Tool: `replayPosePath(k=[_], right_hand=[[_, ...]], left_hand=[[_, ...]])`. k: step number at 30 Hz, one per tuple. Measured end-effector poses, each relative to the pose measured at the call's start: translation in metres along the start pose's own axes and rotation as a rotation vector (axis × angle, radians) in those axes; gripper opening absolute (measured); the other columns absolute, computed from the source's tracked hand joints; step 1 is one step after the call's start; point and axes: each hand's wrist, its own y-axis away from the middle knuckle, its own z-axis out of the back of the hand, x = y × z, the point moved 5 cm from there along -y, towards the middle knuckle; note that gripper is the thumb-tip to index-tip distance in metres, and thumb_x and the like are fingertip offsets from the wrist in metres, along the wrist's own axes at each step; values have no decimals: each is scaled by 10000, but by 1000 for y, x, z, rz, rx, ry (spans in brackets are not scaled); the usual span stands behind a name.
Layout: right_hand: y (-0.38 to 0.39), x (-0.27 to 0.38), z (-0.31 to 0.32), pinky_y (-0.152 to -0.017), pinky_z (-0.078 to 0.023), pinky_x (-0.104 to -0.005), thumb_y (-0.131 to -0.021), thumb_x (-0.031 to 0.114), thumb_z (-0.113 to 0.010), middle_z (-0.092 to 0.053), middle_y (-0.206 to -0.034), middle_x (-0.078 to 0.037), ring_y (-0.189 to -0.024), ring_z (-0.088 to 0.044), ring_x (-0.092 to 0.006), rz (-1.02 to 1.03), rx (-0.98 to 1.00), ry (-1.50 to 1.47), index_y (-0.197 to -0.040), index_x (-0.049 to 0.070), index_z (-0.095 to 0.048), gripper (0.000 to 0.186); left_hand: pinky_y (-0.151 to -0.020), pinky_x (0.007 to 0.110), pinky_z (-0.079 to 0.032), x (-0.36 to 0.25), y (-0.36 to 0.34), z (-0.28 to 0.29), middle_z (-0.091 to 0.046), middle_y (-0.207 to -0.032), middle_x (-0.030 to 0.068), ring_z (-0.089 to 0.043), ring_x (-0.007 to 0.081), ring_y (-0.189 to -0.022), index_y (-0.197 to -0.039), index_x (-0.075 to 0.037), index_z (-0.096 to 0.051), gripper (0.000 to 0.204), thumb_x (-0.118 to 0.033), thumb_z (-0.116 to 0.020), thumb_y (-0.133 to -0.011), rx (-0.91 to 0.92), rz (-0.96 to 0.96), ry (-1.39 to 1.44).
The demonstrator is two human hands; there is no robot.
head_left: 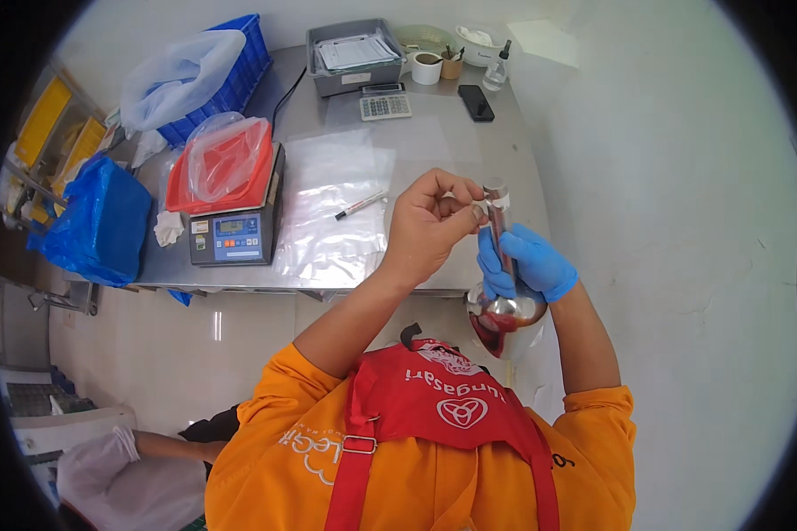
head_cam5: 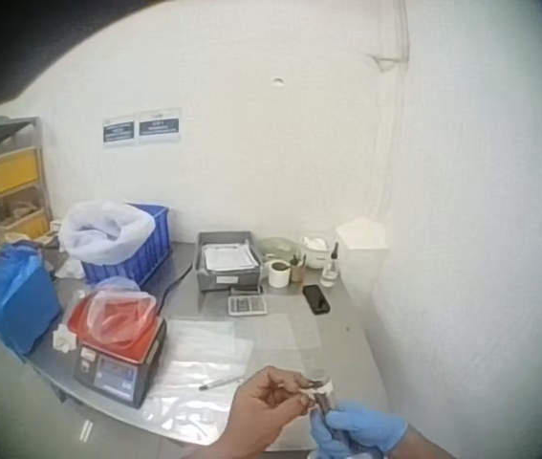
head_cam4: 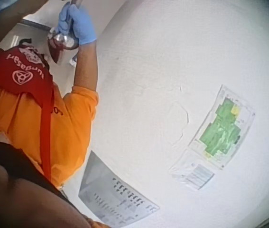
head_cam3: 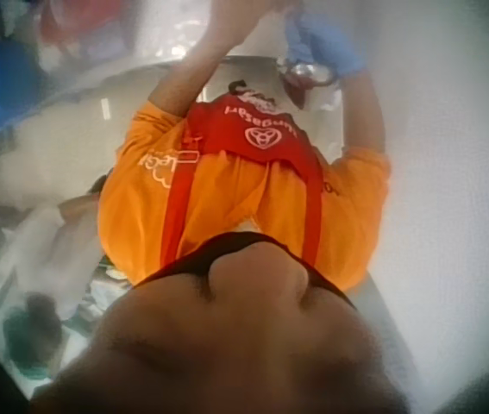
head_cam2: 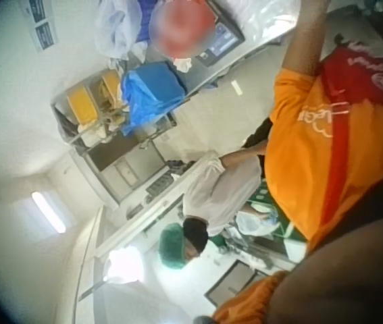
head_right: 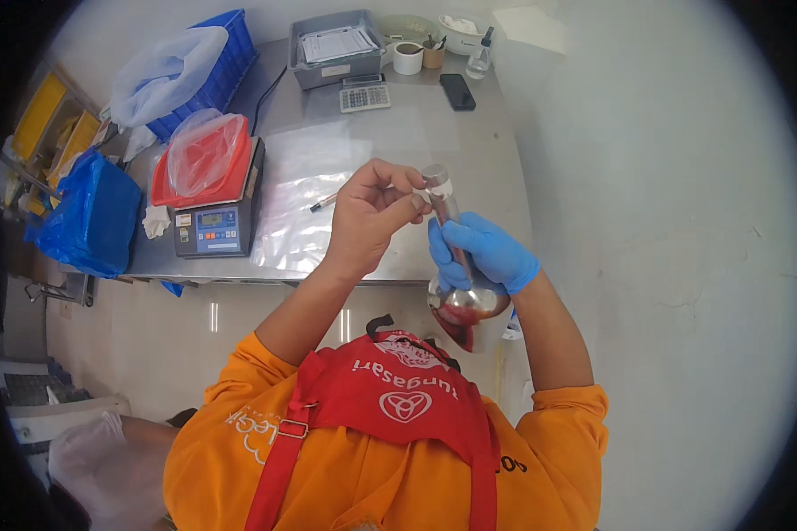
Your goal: The person scoops a yellow food substance from a large container into a plastic bag using a metal scoop. They weigh the bag on a digital scale, adjust the contents, and tie the bag closed. The person then writes on a whiteboard with a marker and cleans the scoop with a cloth.
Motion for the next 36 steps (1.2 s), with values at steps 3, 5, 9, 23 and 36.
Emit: replayPosePath(k=[3, 5, 9, 23, 36], right_hand=[[-4, 4, 3, -544, -451, -291, -1002, 417, -537, -491, -605, -26, -499, -481, -118, 37, -90, 105, -799, 66, -516, 406], [-4, 0, 8, -544, -451, -278, -1012, 397, -530, -491, -607, -21, -502, -481, -109, 31, -115, 133, -795, 67, -517, 395], [-4, -1, 9, -544, -448, -278, -1004, 399, -547, -498, -605, -19, -498, -480, -111, 20, -245, 161, -784, 65, -520, 401], [0, 8, 4, -510, -441, -274, -966, 376, -603, -526, -594, -8, -494, -498, -103, 1, -438, 444, -787, 54, -535, 375], [18, 15, 1, -610, -524, -323, -1013, 385, -513, -486, -613, -18, -487, -476, -116, 145, -231, -35, -826, 53, -511, 381]], left_hand=[[-750, 267, -540, 5, -2, 3, -667, -1041, 97, -664, 133, -850, -1029, 9, -636, 134, 26, -648, -897, -79, -41, -100], [-753, 268, -542, 10, -3, 8, -683, -1001, 90, -664, 133, -842, -1053, 25, -660, 154, 1, -669, -901, -87, -73, -198], [-781, 285, -567, 16, 0, 9, -693, -962, 88, -677, 148, -846, -1013, 30, -681, 124, -28, -686, -903, -122, -74, -190], [-666, 238, -476, 17, -6, 5, -647, -825, 40, -599, 97, -721, -864, -11, -653, 28, -37, -644, -870, -171, 44, -204], [-685, 250, -473, 30, -5, 0, -632, -875, 32, -580, 104, -740, -867, -29, -646, 14, -40, -638, -871, -91, 107, -41]])
